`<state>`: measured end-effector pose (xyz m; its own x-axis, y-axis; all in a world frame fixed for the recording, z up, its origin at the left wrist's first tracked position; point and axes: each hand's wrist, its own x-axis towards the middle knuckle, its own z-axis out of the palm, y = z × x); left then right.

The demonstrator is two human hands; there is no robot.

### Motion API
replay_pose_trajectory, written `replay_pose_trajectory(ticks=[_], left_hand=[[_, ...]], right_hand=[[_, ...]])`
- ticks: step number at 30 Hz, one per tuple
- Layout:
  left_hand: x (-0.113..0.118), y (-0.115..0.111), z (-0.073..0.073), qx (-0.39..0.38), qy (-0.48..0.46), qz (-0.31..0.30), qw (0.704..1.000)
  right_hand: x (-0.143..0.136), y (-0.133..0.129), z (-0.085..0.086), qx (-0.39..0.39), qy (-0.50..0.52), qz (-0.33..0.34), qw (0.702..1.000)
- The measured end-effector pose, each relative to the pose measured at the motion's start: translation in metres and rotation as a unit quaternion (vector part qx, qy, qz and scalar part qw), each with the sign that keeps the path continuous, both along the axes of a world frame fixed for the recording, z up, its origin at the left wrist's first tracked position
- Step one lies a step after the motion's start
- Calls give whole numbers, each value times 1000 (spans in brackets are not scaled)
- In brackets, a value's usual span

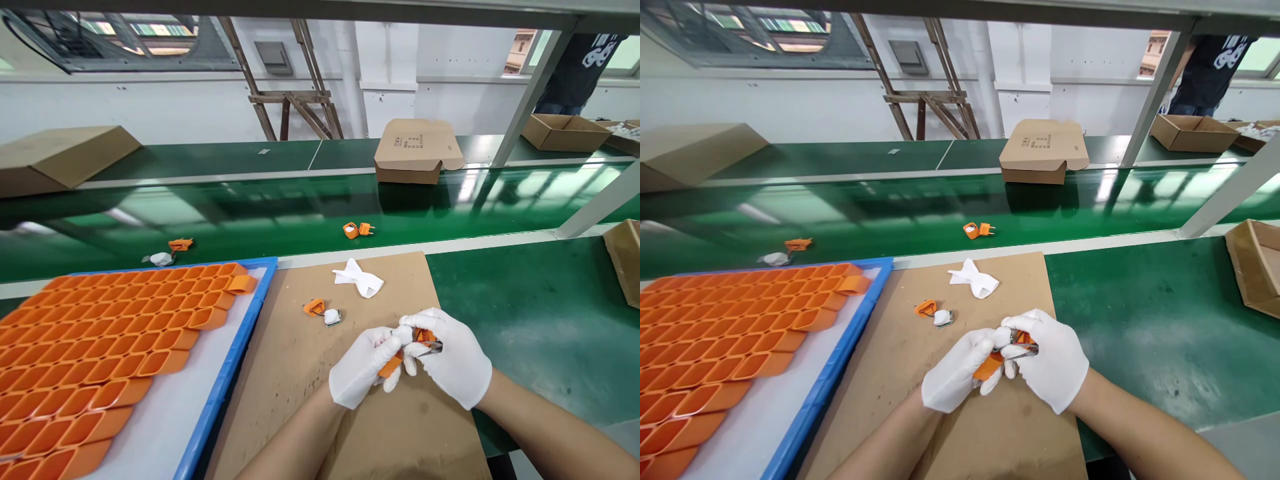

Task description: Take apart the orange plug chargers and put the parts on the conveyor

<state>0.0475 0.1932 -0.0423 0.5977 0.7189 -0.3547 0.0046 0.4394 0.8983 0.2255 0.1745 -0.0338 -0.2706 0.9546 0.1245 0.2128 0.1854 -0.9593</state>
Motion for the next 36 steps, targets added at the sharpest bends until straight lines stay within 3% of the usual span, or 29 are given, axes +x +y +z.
replay_pose_trajectory(ticks=[5, 10, 14, 20, 23, 27, 31, 33, 36], left_hand=[[3, 0, 0, 10, 32, 29, 999], [-2, -4, 4, 57, -16, 14, 998], [-6, -6, 9, 124, -21, 38, 991], [-7, -7, 2, 248, 106, 128, 954], [-2, -7, 1, 229, 130, 173, 949], [3, -8, 0, 164, 85, 215, 959], [3, -9, -3, 244, 27, 251, 936], [2, -9, -3, 246, -11, 256, 935], [-3, -7, 2, 154, -100, 210, 960]], right_hand=[[-2, -3, -5, 57, -61, -19, 996], [-4, -1, 10, -54, 23, -17, 998], [4, 5, 24, -96, 15, -92, 991], [9, 11, 20, -125, 3, -193, 973], [7, 11, 20, -108, -28, -217, 970], [6, 10, 22, -80, -29, -237, 968], [7, 7, 20, -25, -49, -221, 974], [6, 6, 19, 22, -48, -216, 975], [5, 3, 18, 73, -40, -212, 974]])
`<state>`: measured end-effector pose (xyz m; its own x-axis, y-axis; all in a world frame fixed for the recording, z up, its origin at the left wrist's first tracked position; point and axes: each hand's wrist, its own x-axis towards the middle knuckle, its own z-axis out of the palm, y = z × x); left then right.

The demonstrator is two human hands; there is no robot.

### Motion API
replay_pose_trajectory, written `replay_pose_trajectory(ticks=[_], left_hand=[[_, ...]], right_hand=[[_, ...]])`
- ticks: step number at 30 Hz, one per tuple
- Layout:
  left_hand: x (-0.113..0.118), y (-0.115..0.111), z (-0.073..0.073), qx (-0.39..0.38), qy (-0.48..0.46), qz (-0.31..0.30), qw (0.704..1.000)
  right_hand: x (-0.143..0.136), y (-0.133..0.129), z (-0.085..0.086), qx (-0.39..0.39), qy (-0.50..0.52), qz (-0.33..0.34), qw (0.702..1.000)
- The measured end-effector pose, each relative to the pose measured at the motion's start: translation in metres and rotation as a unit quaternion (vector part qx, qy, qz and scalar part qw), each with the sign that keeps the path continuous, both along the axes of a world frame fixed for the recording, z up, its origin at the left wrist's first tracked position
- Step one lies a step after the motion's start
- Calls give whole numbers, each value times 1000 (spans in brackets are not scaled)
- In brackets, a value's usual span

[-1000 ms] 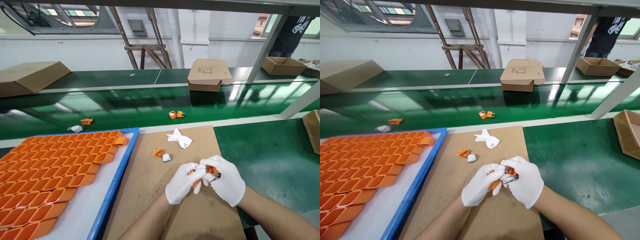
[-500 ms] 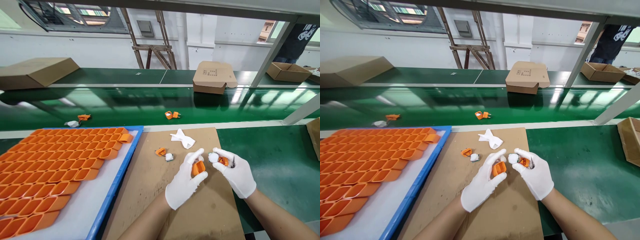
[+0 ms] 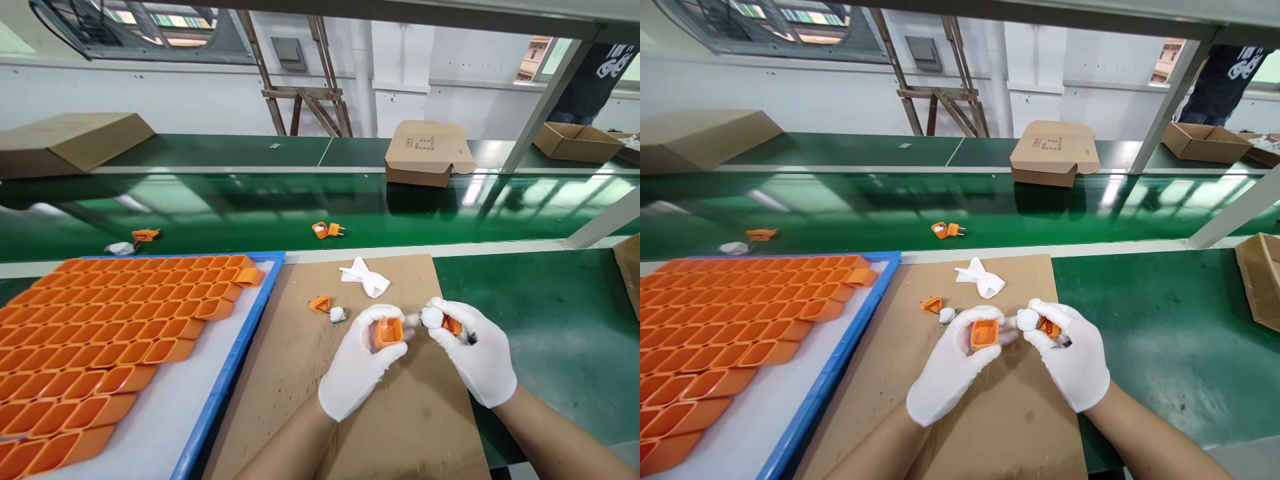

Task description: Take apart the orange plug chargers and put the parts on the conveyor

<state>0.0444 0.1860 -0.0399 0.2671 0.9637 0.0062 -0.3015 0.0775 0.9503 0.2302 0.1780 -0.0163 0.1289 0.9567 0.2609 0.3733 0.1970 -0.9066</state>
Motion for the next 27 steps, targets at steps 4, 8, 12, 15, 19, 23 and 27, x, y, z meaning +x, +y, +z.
replay_pose_trajectory(ticks=[4, 8, 12, 15, 19, 23, 27], left_hand=[[-10, 1, 10, -72, -76, -120, 987], [-15, -1, 16, -98, -133, -171, 971], [-16, -1, 17, -88, -184, -240, 949], [-17, 1, 19, -101, -173, -281, 939], [-17, 3, 19, -141, -119, -242, 953], [-13, 4, 14, -149, -75, -150, 975], [-9, 4, 8, -145, -51, -113, 982]], right_hand=[[-1, -1, 1, 15, -9, -2, 1000], [0, -1, 3, 18, 16, -6, 1000], [1, -1, 3, -3, 18, -12, 1000], [2, -1, 2, -25, 24, 3, 999], [3, -1, 2, -37, 64, 20, 997], [2, -3, 6, 8, 26, 48, 998], [-1, -5, 15, 145, -17, 124, 982]])
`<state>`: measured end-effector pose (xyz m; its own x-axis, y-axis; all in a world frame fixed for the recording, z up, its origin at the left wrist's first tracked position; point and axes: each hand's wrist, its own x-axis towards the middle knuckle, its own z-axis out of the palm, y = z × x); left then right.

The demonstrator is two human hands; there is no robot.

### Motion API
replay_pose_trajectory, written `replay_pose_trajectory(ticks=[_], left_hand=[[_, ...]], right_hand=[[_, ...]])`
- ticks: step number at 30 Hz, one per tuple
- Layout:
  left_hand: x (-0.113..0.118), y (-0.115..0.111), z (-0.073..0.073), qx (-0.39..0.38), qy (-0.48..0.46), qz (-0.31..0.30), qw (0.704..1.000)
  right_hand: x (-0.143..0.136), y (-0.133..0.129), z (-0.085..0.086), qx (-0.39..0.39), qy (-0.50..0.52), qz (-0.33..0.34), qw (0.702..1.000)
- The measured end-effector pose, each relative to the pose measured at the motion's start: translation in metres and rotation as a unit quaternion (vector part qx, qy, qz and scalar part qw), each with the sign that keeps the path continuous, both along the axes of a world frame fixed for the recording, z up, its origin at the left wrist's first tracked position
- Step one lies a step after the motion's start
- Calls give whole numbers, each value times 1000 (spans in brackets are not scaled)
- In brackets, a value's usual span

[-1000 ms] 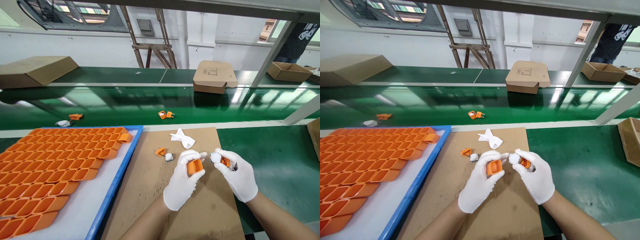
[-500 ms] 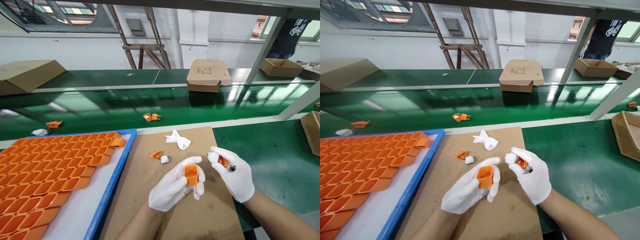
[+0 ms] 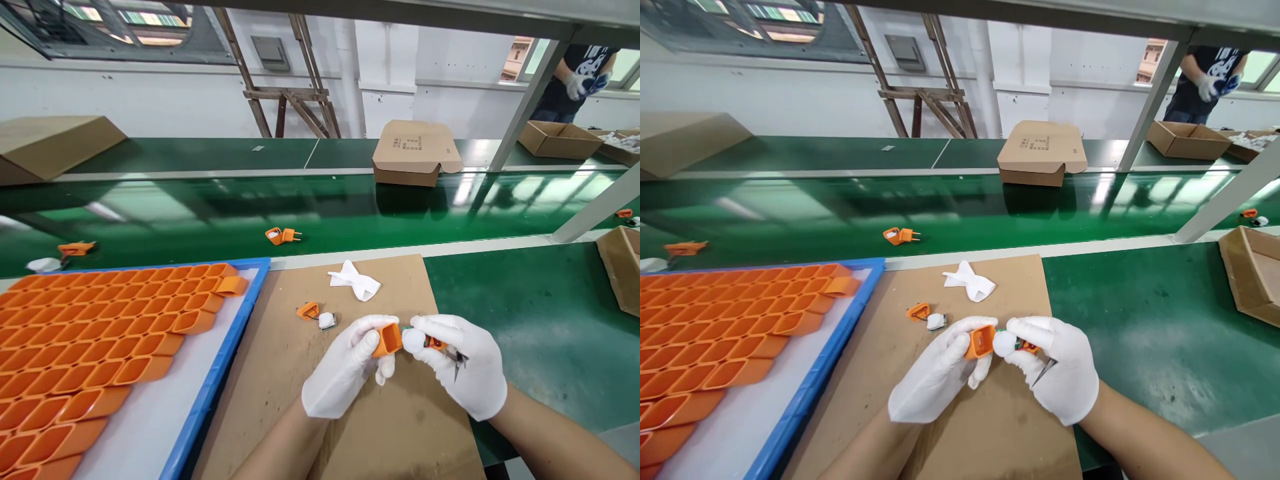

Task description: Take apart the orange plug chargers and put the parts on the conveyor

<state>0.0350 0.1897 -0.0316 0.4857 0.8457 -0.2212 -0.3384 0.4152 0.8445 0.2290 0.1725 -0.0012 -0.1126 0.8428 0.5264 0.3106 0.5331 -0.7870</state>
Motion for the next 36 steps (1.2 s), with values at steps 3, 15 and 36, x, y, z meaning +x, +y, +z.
replay_pose_trajectory(ticks=[3, 15, 36], left_hand=[[2, 0, -1, -3, 17, 9, 1000], [3, -2, -2, 19, 54, 18, 998], [9, -4, -14, -2, 93, 44, 995]], right_hand=[[-2, 0, 4, 40, -28, 21, 999], [4, 3, 1, 26, -231, 75, 970], [2, -5, -11, 41, -398, -11, 916]])
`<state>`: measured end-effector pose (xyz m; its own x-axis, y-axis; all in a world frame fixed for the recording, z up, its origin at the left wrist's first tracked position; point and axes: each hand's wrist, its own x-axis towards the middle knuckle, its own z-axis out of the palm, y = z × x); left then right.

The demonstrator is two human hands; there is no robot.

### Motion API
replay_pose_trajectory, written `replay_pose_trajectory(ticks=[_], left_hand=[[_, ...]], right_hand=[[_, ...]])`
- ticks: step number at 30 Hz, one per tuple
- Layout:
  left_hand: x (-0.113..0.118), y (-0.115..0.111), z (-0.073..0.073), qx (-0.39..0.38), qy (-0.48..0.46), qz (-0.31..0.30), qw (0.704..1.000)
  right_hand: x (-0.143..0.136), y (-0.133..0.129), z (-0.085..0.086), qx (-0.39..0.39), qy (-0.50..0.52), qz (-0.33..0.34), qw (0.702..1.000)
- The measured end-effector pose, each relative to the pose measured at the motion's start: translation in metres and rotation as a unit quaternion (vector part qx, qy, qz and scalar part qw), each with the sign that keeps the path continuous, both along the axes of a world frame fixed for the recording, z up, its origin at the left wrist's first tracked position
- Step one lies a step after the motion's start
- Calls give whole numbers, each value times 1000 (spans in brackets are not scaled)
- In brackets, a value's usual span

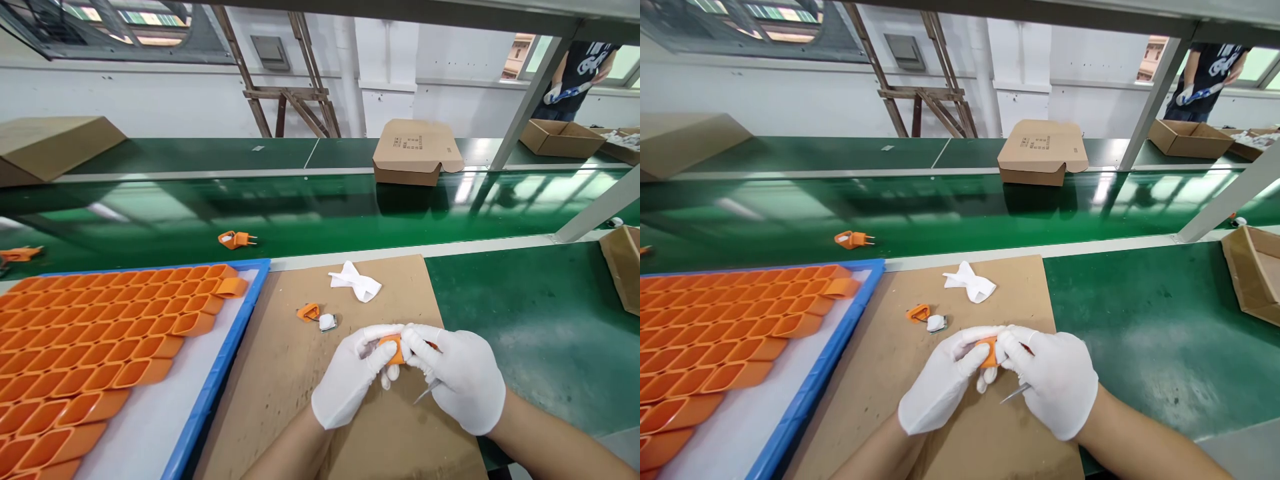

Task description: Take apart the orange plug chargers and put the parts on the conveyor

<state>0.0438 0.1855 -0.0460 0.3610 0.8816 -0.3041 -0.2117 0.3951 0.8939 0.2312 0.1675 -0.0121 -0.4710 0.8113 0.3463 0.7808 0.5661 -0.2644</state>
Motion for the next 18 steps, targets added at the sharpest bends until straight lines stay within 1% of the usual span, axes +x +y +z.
replay_pose_trajectory(ticks=[1, 3, 5, 6, 8, 10, 11, 14, 16, 18], left_hand=[[2, 0, -1, -5, -2, 5, 1000], [5, 0, -3, -11, -5, 17, 1000], [7, 1, -2, -6, -15, 27, 1000], [7, 2, -1, -1, -25, 32, 999], [7, 4, 2, 4, -53, 42, 998], [5, 5, 4, 7, -83, 57, 995], [4, 5, 4, 9, -93, 61, 994], [2, 5, 3, 22, -102, 58, 993], [1, 5, 1, 32, -102, 52, 993], [0, 4, 1, 42, -108, 43, 992]], right_hand=[[-2, -2, 0, 8, -34, -12, 999], [-5, -5, 1, -3, -81, -19, 997], [-7, -7, 1, -25, -81, -14, 996], [-7, -6, 0, -36, -53, -9, 998], [-6, -3, -2, -53, 58, 2, 997], [-2, 1, -4, -58, 188, -1, 980], [0, 3, -5, -57, 233, -9, 971], [4, 7, -5, -73, 288, -37, 954], [5, 9, -4, -116, 320, -27, 940], [5, 10, 0, -177, 354, -24, 918]])
